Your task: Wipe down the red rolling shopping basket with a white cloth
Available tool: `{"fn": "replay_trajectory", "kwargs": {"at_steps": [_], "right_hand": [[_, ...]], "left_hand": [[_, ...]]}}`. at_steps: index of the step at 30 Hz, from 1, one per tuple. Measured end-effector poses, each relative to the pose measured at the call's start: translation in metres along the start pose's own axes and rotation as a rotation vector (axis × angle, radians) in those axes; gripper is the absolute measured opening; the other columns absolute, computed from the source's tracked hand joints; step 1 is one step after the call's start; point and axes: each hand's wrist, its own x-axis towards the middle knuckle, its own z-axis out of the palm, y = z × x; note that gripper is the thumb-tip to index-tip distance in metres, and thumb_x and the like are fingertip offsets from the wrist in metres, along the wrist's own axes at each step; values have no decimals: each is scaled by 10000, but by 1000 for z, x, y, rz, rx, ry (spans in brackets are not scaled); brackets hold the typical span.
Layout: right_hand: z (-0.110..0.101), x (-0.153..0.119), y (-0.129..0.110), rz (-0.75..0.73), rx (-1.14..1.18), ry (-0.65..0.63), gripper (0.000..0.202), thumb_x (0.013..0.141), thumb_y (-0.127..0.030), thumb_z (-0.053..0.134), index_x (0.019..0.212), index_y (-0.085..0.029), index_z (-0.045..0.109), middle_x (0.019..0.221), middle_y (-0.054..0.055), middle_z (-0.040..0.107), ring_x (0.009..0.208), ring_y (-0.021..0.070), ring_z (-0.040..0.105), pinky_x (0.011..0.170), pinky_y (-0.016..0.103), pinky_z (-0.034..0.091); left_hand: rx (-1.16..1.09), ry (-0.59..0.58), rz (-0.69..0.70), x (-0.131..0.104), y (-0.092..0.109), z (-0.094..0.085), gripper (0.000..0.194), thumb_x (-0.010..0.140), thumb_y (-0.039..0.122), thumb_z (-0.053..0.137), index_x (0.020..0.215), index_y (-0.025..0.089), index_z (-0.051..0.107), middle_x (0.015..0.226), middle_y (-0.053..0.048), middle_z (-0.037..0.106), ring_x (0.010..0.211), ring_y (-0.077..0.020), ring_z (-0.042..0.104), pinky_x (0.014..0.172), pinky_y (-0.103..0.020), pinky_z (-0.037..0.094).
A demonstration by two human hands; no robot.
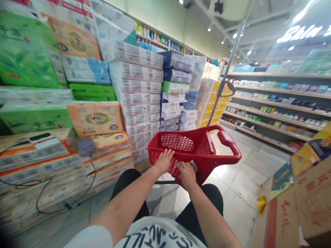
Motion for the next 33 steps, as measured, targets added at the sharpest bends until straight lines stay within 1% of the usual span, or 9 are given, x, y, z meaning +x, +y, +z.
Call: {"fn": "replay_trajectory", "kwargs": {"at_steps": [3,8,14,17,20,22,25,27,33], "right_hand": [[-5,5,2,-19,-1,78,290,885,-165,479,1074,-243,685,1182,59,640,1086,236,484,942,367,317],[1,-5,8,10,-13,-39,297,828,-117,514,1002,-259,707,1119,40,665,1044,231,499,986,380,280],[-14,5,2,41,-17,90,284,898,-182,465,1052,-259,692,1176,50,640,1108,234,469,1005,385,277],[-11,1,4,83,19,14,330,874,-143,466,1079,-266,693,1190,44,626,1091,214,479,954,317,345],[-2,-8,7,89,44,-49,393,836,-98,488,1119,-287,683,1172,26,631,1079,208,491,974,303,358],[-3,-6,7,71,50,-4,379,856,-102,477,1114,-287,685,1164,23,634,1060,204,498,971,299,371],[-15,7,7,36,37,138,326,906,-134,440,1049,-252,708,1138,49,637,1027,206,502,935,296,399],[-21,11,9,23,31,185,322,915,-138,430,1030,-242,713,1124,59,640,1029,210,502,936,305,404],[-1,-14,16,90,73,66,369,865,-90,469,1082,-281,698,1141,32,638,1030,204,522,905,299,440]], "left_hand": [[-5,3,-13,2,0,0,680,859,110,372,1514,149,191,1590,-94,144,1459,-301,101,1171,-466,196],[-9,7,8,3,-1,4,696,854,115,389,1515,160,176,1591,-98,138,1461,-293,92,1167,-471,198],[-7,11,-14,3,0,2,678,863,120,369,1514,166,184,1591,-89,146,1461,-289,97,1171,-461,194],[2,-1,-9,1,1,0,688,855,122,382,1513,159,186,1590,-93,150,1458,-296,108,1171,-461,196],[10,2,7,1,-1,3,706,844,121,395,1515,162,180,1589,-94,147,1460,-292,103,1170,-468,195],[12,14,10,3,-2,5,708,840,118,394,1514,167,182,1588,-96,147,1460,-288,106,1170,-473,194],[4,13,3,5,-1,6,703,842,124,390,1514,161,187,1588,-100,146,1459,-291,111,1171,-470,189],[-3,2,-5,6,-1,6,705,843,127,391,1515,162,182,1589,-99,141,1460,-292,107,1171,-468,190],[1,-1,3,3,0,4,716,838,115,402,1516,168,177,1592,-90,133,1460,-292,100,1170,-462,189]]}}
